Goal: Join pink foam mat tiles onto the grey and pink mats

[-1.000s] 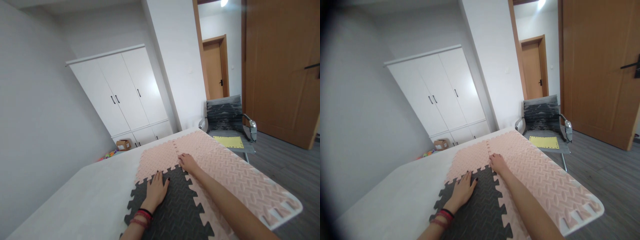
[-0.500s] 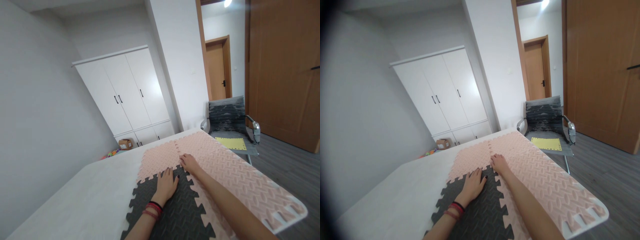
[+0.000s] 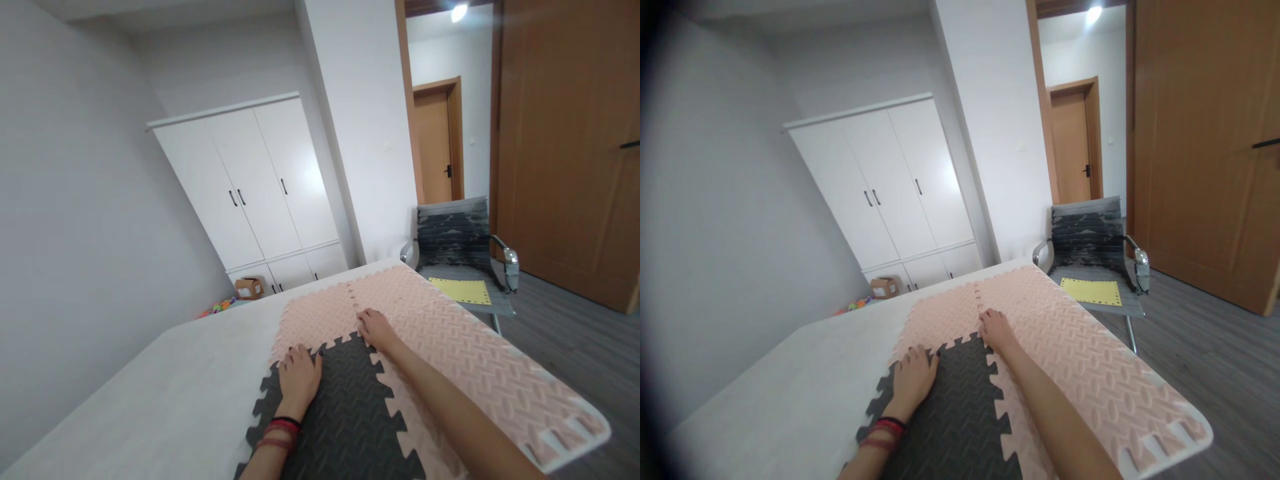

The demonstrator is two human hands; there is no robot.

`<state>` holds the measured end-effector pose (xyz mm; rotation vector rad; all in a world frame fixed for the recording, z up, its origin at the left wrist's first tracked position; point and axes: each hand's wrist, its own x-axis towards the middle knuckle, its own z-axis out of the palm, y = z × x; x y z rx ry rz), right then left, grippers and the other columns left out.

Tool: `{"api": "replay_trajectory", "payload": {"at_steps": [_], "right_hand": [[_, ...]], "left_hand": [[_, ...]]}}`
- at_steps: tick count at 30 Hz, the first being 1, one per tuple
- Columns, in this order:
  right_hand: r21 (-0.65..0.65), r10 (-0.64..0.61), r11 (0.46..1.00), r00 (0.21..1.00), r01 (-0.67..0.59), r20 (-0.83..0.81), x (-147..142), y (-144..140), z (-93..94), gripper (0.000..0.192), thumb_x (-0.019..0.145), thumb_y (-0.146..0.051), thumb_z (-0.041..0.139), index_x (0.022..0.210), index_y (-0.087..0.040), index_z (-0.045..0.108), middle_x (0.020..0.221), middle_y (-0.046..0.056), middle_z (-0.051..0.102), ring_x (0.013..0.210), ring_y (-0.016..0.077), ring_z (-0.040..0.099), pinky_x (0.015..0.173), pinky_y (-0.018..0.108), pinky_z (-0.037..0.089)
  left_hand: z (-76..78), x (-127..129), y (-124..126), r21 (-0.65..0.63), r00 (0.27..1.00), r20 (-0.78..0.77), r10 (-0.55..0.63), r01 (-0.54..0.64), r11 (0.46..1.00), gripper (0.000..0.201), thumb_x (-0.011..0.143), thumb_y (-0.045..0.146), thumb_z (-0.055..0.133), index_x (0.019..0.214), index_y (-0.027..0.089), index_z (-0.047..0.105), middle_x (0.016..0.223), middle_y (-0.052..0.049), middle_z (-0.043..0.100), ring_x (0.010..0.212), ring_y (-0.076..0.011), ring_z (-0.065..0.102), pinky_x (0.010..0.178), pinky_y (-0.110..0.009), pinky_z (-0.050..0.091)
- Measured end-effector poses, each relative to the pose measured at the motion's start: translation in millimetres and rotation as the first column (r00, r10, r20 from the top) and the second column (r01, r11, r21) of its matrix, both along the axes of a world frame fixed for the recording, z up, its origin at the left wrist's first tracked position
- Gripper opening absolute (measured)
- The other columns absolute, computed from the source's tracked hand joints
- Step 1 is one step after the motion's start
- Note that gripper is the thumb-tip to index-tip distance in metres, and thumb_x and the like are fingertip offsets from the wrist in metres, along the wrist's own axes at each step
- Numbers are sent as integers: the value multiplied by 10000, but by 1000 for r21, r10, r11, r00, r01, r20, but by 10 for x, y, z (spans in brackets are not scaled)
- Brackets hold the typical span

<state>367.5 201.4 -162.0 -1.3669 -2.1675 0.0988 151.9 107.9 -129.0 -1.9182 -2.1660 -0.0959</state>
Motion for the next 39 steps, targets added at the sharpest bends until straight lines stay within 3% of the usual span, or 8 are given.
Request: {"api": "replay_trajectory", "payload": {"at_steps": [3, 7, 13, 18, 22, 26, 30, 39], "right_hand": [[-1, 14, 1000, 1000, -14, 26, -10, 13, -5, 304, 856, -274, 430, 1124, -189, 544, 1131, 92, 557, 1051, 180, 497, 928, 296, 333], [-12, 49, 999, 996, -49, 73, -33, 25, -10, 273, 875, -257, 385, 1012, -175, 607, 1069, 105, 602, 1046, 202, 510, 930, 328, 327], [2, 49, 999, 992, -50, 114, -48, -49, 46, 324, 863, -229, 372, 1104, -150, 574, 1118, 132, 597, 1055, 230, 519, 913, 364, 344], [20, 20, 1000, 992, -22, 122, -53, -100, 65, 385, 853, -235, 373, 1196, -149, 523, 1213, 128, 560, 1125, 226, 485, 958, 359, 333], [9, 11, 1000, 993, -12, 122, -55, -80, 16, 469, 873, -260, 320, 1320, -149, 403, 1363, 115, 452, 1243, 219, 388, 1033, 394, 274], [-39, 69, 997, 985, -64, 157, -60, 25, 25, 475, 869, -301, 321, 1322, -190, 408, 1393, 91, 431, 1274, 220, 355, 1061, 464, 231], [-73, 124, 991, 974, -113, 189, -130, 239, 107, 534, 843, -334, 361, 1346, -155, 376, 1435, 111, 367, 1315, 227, 294, 1079, 494, 187], [-184, 56, 983, 982, -23, 178, -488, 524, -26, 670, 871, -476, 255, 1383, -45, 298, 1464, 172, 284, 1357, 265, 220, 1092, 464, 174]], "left_hand": [[-68, -237, -72, -28, 999, -20, 29, -29, 999, 594, 880, 437, 214, 1314, 75, 396, 1327, -245, 461, 1229, -345, 428, 947, -505, 359], [-66, -301, -55, -98, 999, -43, -19, 15, 995, 577, 869, 520, 229, 1357, 242, 359, 1302, -182, 508, 1201, -303, 471, 914, -446, 392], [120, -162, 267, -117, 998, -11, 59, -60, 991, 685, 821, 627, 192, 1127, 159, 588, 1028, -199, 649, 967, -343, 604, 840, -506, 404], [63, -119, 658, -77, 992, 55, 117, -112, 991, 677, 815, 579, 257, 1342, 171, 374, 1399, -236, 368, 1242, -417, 382, 935, -631, 276], [-130, -135, 848, -158, 979, 146, 142, -119, 980, 773, 769, 681, 225, 1378, 215, 317, 1435, -238, 309, 1278, -454, 312, 899, -679, 280], [-217, -160, 912, -206, 968, 187, 168, -128, 970, 822, 735, 731, 213, 1404, 256, 247, 1489, -204, 213, 1331, -463, 191, 919, -726, 209], [-172, -140, 911, -237, 958, 193, 212, -164, 957, 811, 734, 715, 238, 1407, 263, 237, 1498, -190, 196, 1334, -461, 179, 921, -743, 187], [-77, -89, 903, -307, 960, 151, 237, -182, 934, 815, 735, 709, 226, 1419, 267, 198, 1505, -182, 182, 1339, -456, 176, 908, -724, 246]]}}
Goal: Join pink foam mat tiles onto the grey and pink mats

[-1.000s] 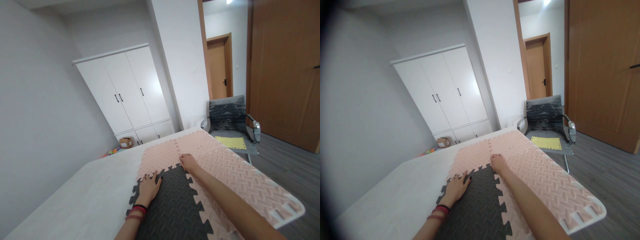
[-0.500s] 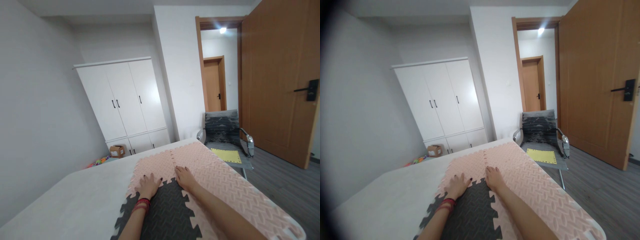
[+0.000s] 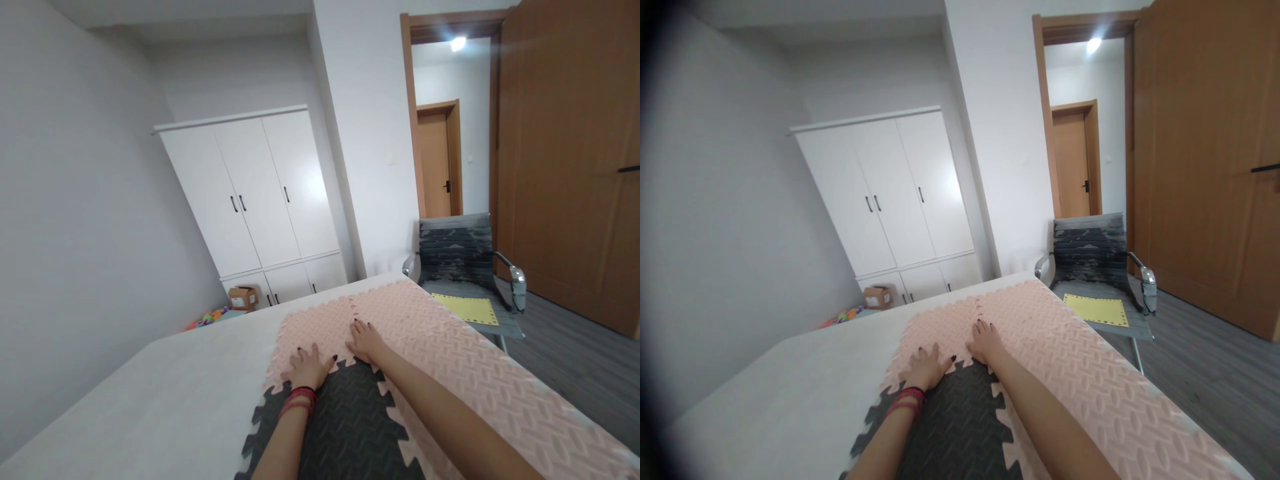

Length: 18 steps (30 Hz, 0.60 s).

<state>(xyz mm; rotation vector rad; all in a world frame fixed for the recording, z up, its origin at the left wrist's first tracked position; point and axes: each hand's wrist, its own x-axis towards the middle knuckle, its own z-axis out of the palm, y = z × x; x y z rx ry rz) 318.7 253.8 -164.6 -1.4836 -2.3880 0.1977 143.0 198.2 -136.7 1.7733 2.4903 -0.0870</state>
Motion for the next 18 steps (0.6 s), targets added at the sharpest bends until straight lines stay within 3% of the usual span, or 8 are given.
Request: {"api": "replay_trajectory", "payload": {"at_steps": [5, 10, 15, 18], "right_hand": [[-7, -32, 999, 999, 32, -2, -28, -19, -30, 677, 879, -490, 197, 1403, -66, 259, 1476, 156, 263, 1372, 255, 177, 1113, 464, 70], [19, -42, 999, 999, 41, 16, -36, 34, 87, 668, 824, -529, 334, 1306, -75, 415, 1366, 199, 432, 1324, 276, 280, 1104, 469, 63], [23, -81, 996, 996, 81, 26, -36, 94, 133, 617, 804, -533, 372, 1236, -102, 465, 1250, 200, 522, 1153, 293, 474, 1035, 489, 220], [11, -94, 996, 995, 93, 43, -46, 187, 160, 611, 787, -531, 402, 1233, -120, 470, 1284, 193, 496, 1150, 306, 472, 1012, 515, 241]], "left_hand": [[32, -19, 54, -26, 999, -28, -24, 23, 999, 851, 712, 717, 277, 1411, 234, 234, 1479, -202, 235, 1310, -453, 242, 929, -680, 267], [58, -21, 45, -20, 998, -45, -38, 37, 999, 857, 712, 723, 265, 1406, 220, 249, 1467, -207, 257, 1295, -431, 283, 941, -625, 292], [69, -10, 13, -27, 998, -51, -34, 33, 999, 847, 723, 718, 250, 1410, 222, 238, 1470, -207, 253, 1297, -430, 284, 932, -609, 310], [72, -7, 5, -29, 998, -55, -34, 32, 999, 835, 735, 706, 246, 1416, 224, 223, 1475, -209, 241, 1306, -438, 264, 928, -622, 307]]}}
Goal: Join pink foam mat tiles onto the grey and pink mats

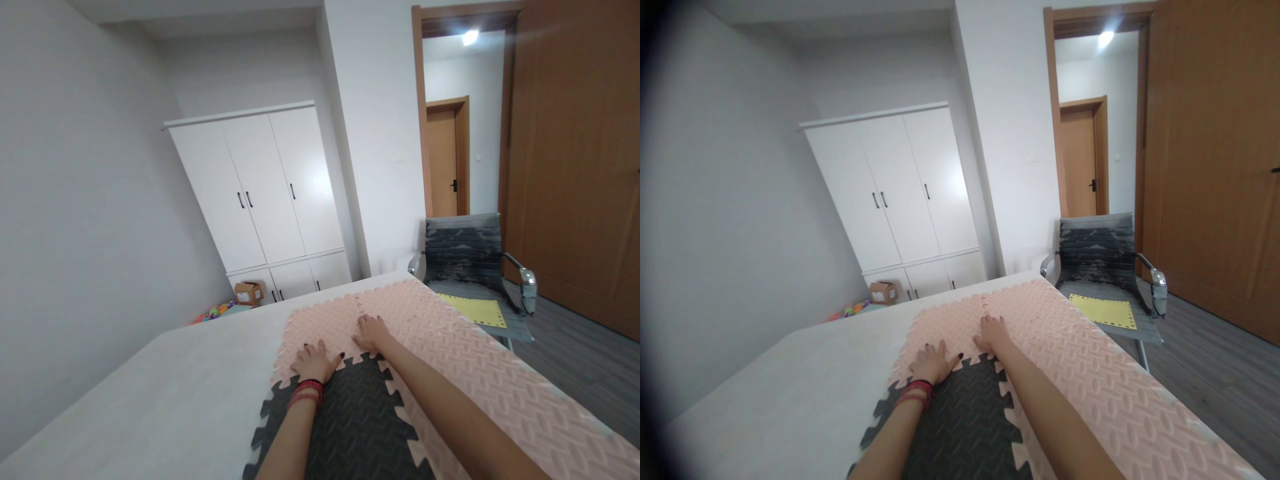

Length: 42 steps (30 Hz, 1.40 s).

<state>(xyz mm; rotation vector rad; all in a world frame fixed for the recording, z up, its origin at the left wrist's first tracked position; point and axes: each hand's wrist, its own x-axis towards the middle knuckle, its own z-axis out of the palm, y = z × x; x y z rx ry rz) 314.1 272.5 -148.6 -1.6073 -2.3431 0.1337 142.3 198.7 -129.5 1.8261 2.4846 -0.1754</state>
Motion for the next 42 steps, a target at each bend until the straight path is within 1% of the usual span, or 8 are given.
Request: {"api": "replay_trajectory", "payload": {"at_steps": [8, 13, 17, 21, 26, 34, 39, 42], "right_hand": [[-49, -19, 999, 999, 21, 36, -173, 400, -31, 619, 836, -434, 340, 1363, -108, 342, 1459, 151, 308, 1346, 235, 241, 1077, 483, 148], [-73, -68, 995, 997, 71, 33, -242, 444, -173, 647, 855, -458, 271, 1377, -77, 313, 1456, 190, 292, 1335, 280, 261, 1066, 542, 106], [-63, -56, 996, 998, 58, 41, -257, 510, -85, 592, 842, -468, 320, 1296, -105, 438, 1356, 207, 441, 1242, 298, 398, 1055, 573, 62], [-18, -61, 998, 997, 62, 36, -293, 652, 9, 537, 845, -409, 333, 1278, -114, 452, 1353, 198, 445, 1221, 285, 417, 1044, 570, 104], [-1, -95, 995, 995, 95, 18, -365, 765, -87, 587, 836, -393, 347, 1325, -71, 390, 1405, 205, 376, 1288, 281, 334, 1045, 525, 166], [-15, -146, 989, 988, 147, 41, -479, 894, -44, 533, 817, -418, 402, 1194, -62, 526, 1224, 247, 535, 1118, 332, 489, 984, 527, 245], [12, -146, 989, 989, 145, 36, -528, 1088, -50, 565, 835, -330, 382, 1355, -111, 362, 1430, 191, 340, 1301, 296, 309, 1052, 518, 147], [-4, -153, 988, 988, 153, 13, -560, 1209, -160, 593, 859, -406, 343, 1361, -90, 352, 1435, 193, 332, 1335, 284, 252, 1060, 509, 146]], "left_hand": [[-6, -6, 0, -11, 1000, 5, 17, -16, 1000, 843, 733, 702, 264, 1419, 216, 210, 1487, -211, 221, 1327, -459, 211, 944, -649, 274], [-25, -25, -14, 4, 1000, -15, 4, -4, 1000, 838, 734, 694, 259, 1420, 216, 204, 1482, -206, 240, 1328, -446, 218, 953, -630, 273], [-31, -33, -13, 1, 1000, -19, 10, -10, 1000, 843, 731, 701, 254, 1418, 214, 211, 1479, -213, 244, 1321, -453, 228, 936, -634, 283], [-39, -41, 6, 11, 1000, -16, 3, -3, 1000, 866, 723, 717, 243, 1420, 204, 203, 1476, -224, 240, 1321, -460, 222, 931, -644, 280], [-57, -47, 9, 4, 1000, -15, -9, 9, 1000, 879, 716, 724, 239, 1421, 201, 194, 1476, -225, 240, 1320, -467, 224, 944, -647, 268], [-80, -64, 33, -7, 999, -25, -25, 25, 1000, 885, 723, 722, 222, 1427, 188, 165, 1477, -231, 232, 1322, -470, 212, 953, -658, 255], [-91, -72, 62, 3, 999, -37, -32, 32, 999, 866, 739, 698, 218, 1424, 170, 169, 1469, -248, 235, 1318, -477, 217, 967, -654, 242], [-112, -86, 93, 1, 998, -37, -42, 42, 999, 878, 734, 710, 209, 1424, 169, 164, 1468, -254, 232, 1317, -477, 220, 979, -650, 230]]}}
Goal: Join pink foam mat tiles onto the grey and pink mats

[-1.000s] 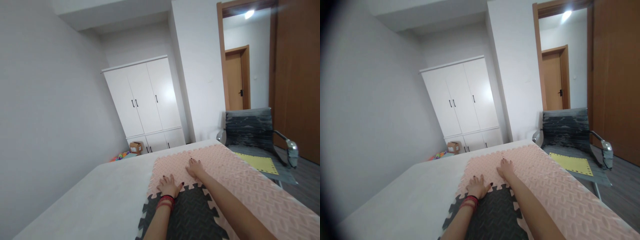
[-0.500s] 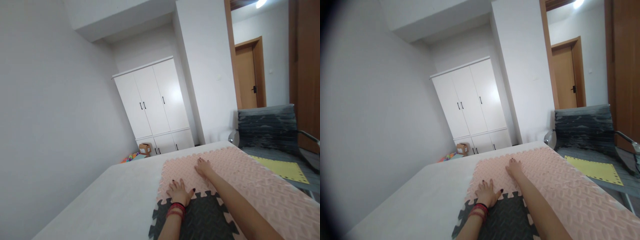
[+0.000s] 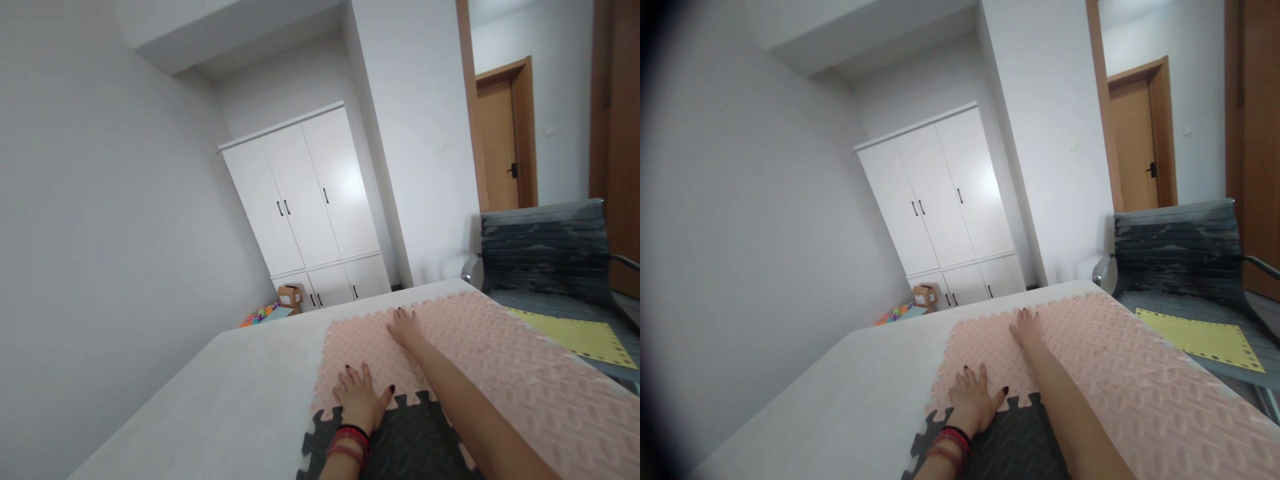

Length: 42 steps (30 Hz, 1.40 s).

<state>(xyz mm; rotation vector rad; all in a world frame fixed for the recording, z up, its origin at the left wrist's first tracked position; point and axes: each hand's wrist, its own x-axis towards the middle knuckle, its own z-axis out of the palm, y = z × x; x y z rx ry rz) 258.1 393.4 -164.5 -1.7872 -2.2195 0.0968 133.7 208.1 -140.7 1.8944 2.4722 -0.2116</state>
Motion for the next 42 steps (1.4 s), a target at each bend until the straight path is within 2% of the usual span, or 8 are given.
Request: {"api": "replay_trajectory", "payload": {"at_steps": [5, 13, 17, 22, 26, 32, 38, 42], "right_hand": [[-30, -2, 1000, 999, 0, -51, 23, 146, -101, 641, 851, -491, 337, 1334, -72, 385, 1395, 219, 381, 1315, 308, 281, 1044, 524, 163], [-50, 95, 994, 987, -102, -131, 634, 74, 163, 541, 917, -270, 105, 1373, -106, 346, 1406, 125, 410, 1284, 195, 372, 1038, 340, 267], [-46, 195, 979, 976, -200, -94, 916, -392, 169, 510, 908, -298, 206, 1353, -127, 389, 1422, 114, 388, 1313, 198, 330, 1071, 353, 231], [-54, 328, 943, 944, -329, -27, 999, -1069, 67, 532, 888, -405, 294, 1367, -187, 365, 1455, 89, 336, 1352, 203, 248, 1104, 463, 113], [-64, 287, 956, 958, -288, -25, 969, -1250, 58, 565, 897, -412, 231, 1386, -142, 319, 1457, 129, 321, 1350, 222, 250, 1084, 512, 133], [-68, 292, 954, 956, -292, -15, 936, -1511, 235, 577, 895, -425, 233, 1392, -143, 309, 1470, 123, 294, 1357, 217, 233, 1098, 509, 109], [-123, 351, 925, 933, -359, -85, 1162, -2503, 303, 671, 856, -541, 303, 1426, -196, 228, 1502, 52, 206, 1380, 214, 174, 1124, 486, 131], [-199, 261, 937, 954, -287, -146, 1357, -3156, 242, 653, 847, -615, 260, 1422, -319, 174, 1495, -32, 178, 1387, 203, 138, 1142, 493, 122]], "left_hand": [[-8, -1, 22, 2, 1000, -7, -2, 2, 1000, 885, 732, 721, 178, 1427, 172, 150, 1473, -250, 223, 1321, -476, 213, 982, -654, 223], [57, 24, -37, -26, 1000, 9, 11, -11, 1000, 884, 731, 720, 190, 1429, 178, 148, 1482, -229, 219, 1330, -458, 209, 989, -641, 227], [104, 54, -75, -21, 1000, 8, 17, -17, 1000, 882, 732, 720, 204, 1427, 177, 170, 1477, -231, 230, 1321, -458, 227, 977, -625, 249], [144, 79, -114, -5, 999, 11, 33, -32, 999, 847, 747, 695, 234, 1422, 183, 200, 1469, -232, 250, 1317, -451, 239, 976, -610, 250], [114, 76, -105, -5, 999, 13, 37, -37, 999, 857, 735, 720, 227, 1420, 203, 208, 1474, -220, 248, 1320, -451, 237, 966, -602, 266], [65, 62, -112, 24, 999, 13, 50, -51, 998, 851, 735, 714, 237, 1420, 211, 206, 1478, -204, 252, 1325, -444, 228, 967, -598, 266], [64, 64, -138, 48, 999, 4, 45, -45, 998, 839, 737, 707, 235, 1416, 213, 222, 1466, -203, 279, 1316, -438, 250, 960, -588, 271], [17, 72, -109, 57, 998, -2, 55, -55, 997, 828, 741, 701, 236, 1415, 220, 227, 1466, -201, 279, 1315, -439, 248, 946, -587, 281]]}}
